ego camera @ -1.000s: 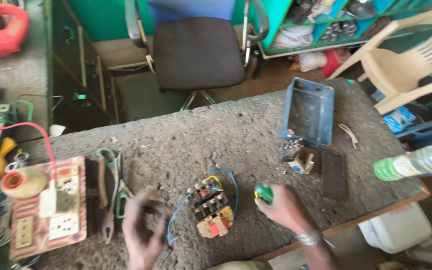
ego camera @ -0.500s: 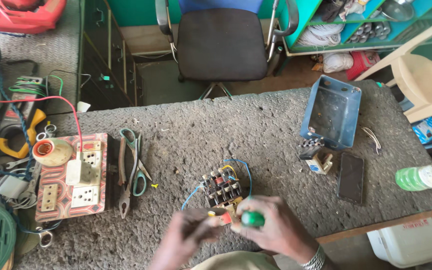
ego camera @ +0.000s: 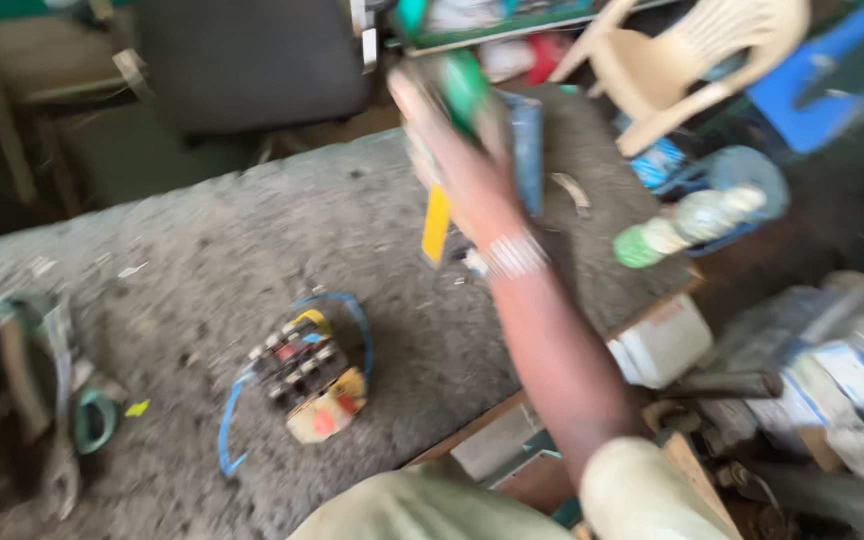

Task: The person works at a workbench on an electrical contactor, using a screwdriver to loosen and remove its screws and prying the housing apart by hand. They separate the cover and internal components, set parts on the bench, and continue unscrewing the contactor body.

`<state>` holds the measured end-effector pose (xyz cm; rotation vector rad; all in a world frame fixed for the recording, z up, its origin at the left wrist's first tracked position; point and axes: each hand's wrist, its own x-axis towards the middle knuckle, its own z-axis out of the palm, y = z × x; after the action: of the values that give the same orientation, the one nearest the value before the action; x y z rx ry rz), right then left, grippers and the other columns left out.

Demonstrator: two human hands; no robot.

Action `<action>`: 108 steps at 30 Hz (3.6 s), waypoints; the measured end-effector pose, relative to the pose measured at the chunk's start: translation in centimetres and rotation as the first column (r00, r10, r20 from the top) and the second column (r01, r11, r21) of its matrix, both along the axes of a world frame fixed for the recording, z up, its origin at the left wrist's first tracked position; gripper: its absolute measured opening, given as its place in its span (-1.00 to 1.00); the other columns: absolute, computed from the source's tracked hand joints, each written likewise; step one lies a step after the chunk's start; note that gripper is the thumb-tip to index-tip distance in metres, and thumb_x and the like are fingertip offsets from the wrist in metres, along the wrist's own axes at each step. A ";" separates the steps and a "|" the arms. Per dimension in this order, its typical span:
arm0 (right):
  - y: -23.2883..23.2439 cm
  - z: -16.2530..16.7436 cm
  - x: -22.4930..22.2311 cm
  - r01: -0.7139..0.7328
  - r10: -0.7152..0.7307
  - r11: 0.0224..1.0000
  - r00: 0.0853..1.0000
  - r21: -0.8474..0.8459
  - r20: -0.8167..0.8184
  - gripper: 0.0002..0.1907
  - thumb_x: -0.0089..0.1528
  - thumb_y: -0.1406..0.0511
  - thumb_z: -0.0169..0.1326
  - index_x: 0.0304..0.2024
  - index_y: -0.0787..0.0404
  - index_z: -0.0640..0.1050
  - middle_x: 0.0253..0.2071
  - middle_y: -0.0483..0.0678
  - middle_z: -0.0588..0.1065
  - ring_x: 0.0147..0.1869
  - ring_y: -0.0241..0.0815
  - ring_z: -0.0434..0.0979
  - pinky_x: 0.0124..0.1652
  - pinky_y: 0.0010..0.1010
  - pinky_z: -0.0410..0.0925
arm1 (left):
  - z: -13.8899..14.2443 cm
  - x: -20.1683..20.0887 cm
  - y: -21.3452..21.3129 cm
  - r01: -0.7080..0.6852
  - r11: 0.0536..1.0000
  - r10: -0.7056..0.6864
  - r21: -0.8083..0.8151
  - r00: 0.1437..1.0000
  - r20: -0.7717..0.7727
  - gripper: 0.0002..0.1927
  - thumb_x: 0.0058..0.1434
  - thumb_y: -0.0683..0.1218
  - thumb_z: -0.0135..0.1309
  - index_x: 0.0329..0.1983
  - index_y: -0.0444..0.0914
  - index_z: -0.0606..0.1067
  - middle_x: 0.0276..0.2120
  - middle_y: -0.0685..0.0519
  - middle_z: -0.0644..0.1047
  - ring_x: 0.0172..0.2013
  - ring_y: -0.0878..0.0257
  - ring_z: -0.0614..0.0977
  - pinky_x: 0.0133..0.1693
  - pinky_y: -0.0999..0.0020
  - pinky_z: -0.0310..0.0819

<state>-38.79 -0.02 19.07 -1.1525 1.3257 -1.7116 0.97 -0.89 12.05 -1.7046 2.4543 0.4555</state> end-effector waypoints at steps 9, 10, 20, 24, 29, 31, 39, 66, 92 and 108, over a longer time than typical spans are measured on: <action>-14.3 8.9 -0.4 0.178 -0.465 0.853 0.686 -0.490 -0.560 -0.73 0.33 0.16 0.29 -0.28 0.17 0.53 -0.45 -0.08 0.49 -0.34 -0.07 0.50 -0.28 -0.22 0.43 | 2.8 -7.8 5.7 0.391 0.915 -0.365 -0.099 0.701 -0.613 -0.45 0.05 -0.03 0.27 0.15 -0.22 0.55 -0.16 -0.10 0.65 -0.16 0.10 0.68 -0.13 0.25 0.56; -14.8 9.7 0.1 0.232 -0.531 0.833 0.595 -0.503 -0.604 -0.74 0.28 0.14 0.29 -0.27 0.14 0.54 -0.42 -0.06 0.53 -0.29 0.02 0.57 -0.27 -0.17 0.46 | 3.8 -8.8 6.9 0.432 0.894 -0.399 -0.121 0.643 -0.654 -0.44 0.04 -0.03 0.27 0.15 -0.22 0.55 -0.16 -0.10 0.65 -0.16 0.09 0.68 -0.13 0.24 0.55; -14.7 11.6 -0.1 0.174 -0.158 0.970 -0.094 -0.172 -0.983 -0.78 0.11 0.27 0.22 -0.22 0.14 0.51 -0.26 0.12 0.55 -0.18 0.21 0.61 -0.22 0.04 0.46 | 7.6 -14.2 10.0 0.546 0.814 -0.471 -0.199 0.419 -0.777 -0.36 -0.05 -0.04 0.33 0.16 -0.22 0.51 -0.11 -0.12 0.61 -0.11 0.01 0.62 -0.09 0.17 0.49; -15.5 10.8 -1.6 0.121 -0.138 0.978 -0.244 -0.171 -0.960 -0.78 0.09 0.33 0.22 -0.21 0.12 0.52 -0.27 0.08 0.55 -0.16 0.16 0.61 -0.22 0.04 0.45 | 7.2 -14.7 9.6 0.543 0.812 -0.472 -0.215 0.393 -0.789 -0.32 -0.08 -0.04 0.36 0.17 -0.22 0.49 -0.09 -0.12 0.59 -0.09 -0.02 0.60 -0.08 0.14 0.47; -16.5 10.5 -2.9 0.130 -0.141 0.981 -0.047 -0.146 -0.989 -0.68 0.04 0.16 0.25 -0.23 0.15 0.54 -0.31 0.11 0.55 -0.16 0.19 0.56 -0.22 0.05 0.41 | 7.2 -14.0 10.4 0.514 0.807 -0.493 -0.290 0.318 -0.810 -0.27 -0.13 -0.04 0.39 0.18 -0.22 0.47 -0.06 -0.13 0.57 -0.07 -0.05 0.57 -0.06 0.11 0.44; -16.0 10.3 -3.5 0.103 -0.277 0.960 0.180 -0.262 -0.944 -0.66 0.08 0.10 0.19 -0.23 0.16 0.53 -0.33 0.10 0.52 -0.20 0.14 0.51 -0.25 0.00 0.37 | 6.9 -13.0 10.6 0.465 0.811 -0.512 -0.355 0.269 -0.816 -0.25 -0.14 -0.04 0.40 0.18 -0.22 0.46 -0.05 -0.14 0.56 -0.06 -0.07 0.56 -0.05 0.09 0.43; 1.9 6.6 -1.0 -0.145 0.237 0.921 0.945 -0.361 0.225 -0.43 0.21 -0.15 -0.08 -0.25 0.22 0.47 -0.39 0.07 0.40 -0.36 -0.05 0.31 -0.37 -0.22 0.24 | -1.7 -5.4 2.5 -0.038 0.978 -0.141 -0.206 0.607 -0.782 -0.16 -0.16 -0.03 0.46 0.23 -0.24 0.41 0.04 -0.14 0.53 0.04 -0.11 0.51 0.04 0.04 0.34; 7.0 -2.4 13.0 -0.581 0.618 0.786 0.748 -0.211 0.242 -0.81 0.40 0.17 -0.04 -0.10 0.13 0.44 -0.45 -0.04 0.30 -0.47 -0.14 0.20 -0.34 -0.17 0.21 | -11.2 -1.3 0.5 0.205 0.978 -0.092 -0.027 0.317 -0.944 -0.48 0.14 -0.23 0.25 0.20 -0.12 0.54 0.23 0.00 0.56 0.24 0.09 0.58 0.22 0.12 0.34; 0.9 -3.1 13.5 -0.854 0.921 0.387 0.378 -0.347 0.097 -0.66 0.41 0.25 -0.09 -0.46 0.24 0.35 -0.59 -0.08 0.39 -0.64 -0.18 0.38 -0.64 -0.26 0.24 | -12.0 -1.2 0.5 0.192 0.981 -0.055 0.013 0.344 -0.937 -0.49 0.13 -0.24 0.24 0.18 -0.08 0.56 0.22 0.06 0.56 0.20 0.13 0.58 0.22 0.13 0.28; 0.7 -2.5 14.6 -0.882 0.953 0.296 0.296 -0.367 0.056 -0.62 0.40 0.28 -0.04 -0.53 0.25 0.32 -0.62 -0.08 0.38 -0.68 -0.20 0.33 -0.67 -0.29 0.19 | -12.0 -1.0 0.8 0.199 0.980 -0.060 0.011 0.349 -0.935 -0.48 0.12 -0.24 0.23 0.19 -0.10 0.55 0.21 0.05 0.56 0.21 0.10 0.57 0.24 0.10 0.28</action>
<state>-24.24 0.64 16.59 -1.3664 0.0340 -1.0276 -0.02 -0.12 0.01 -1.2846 3.0542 2.0266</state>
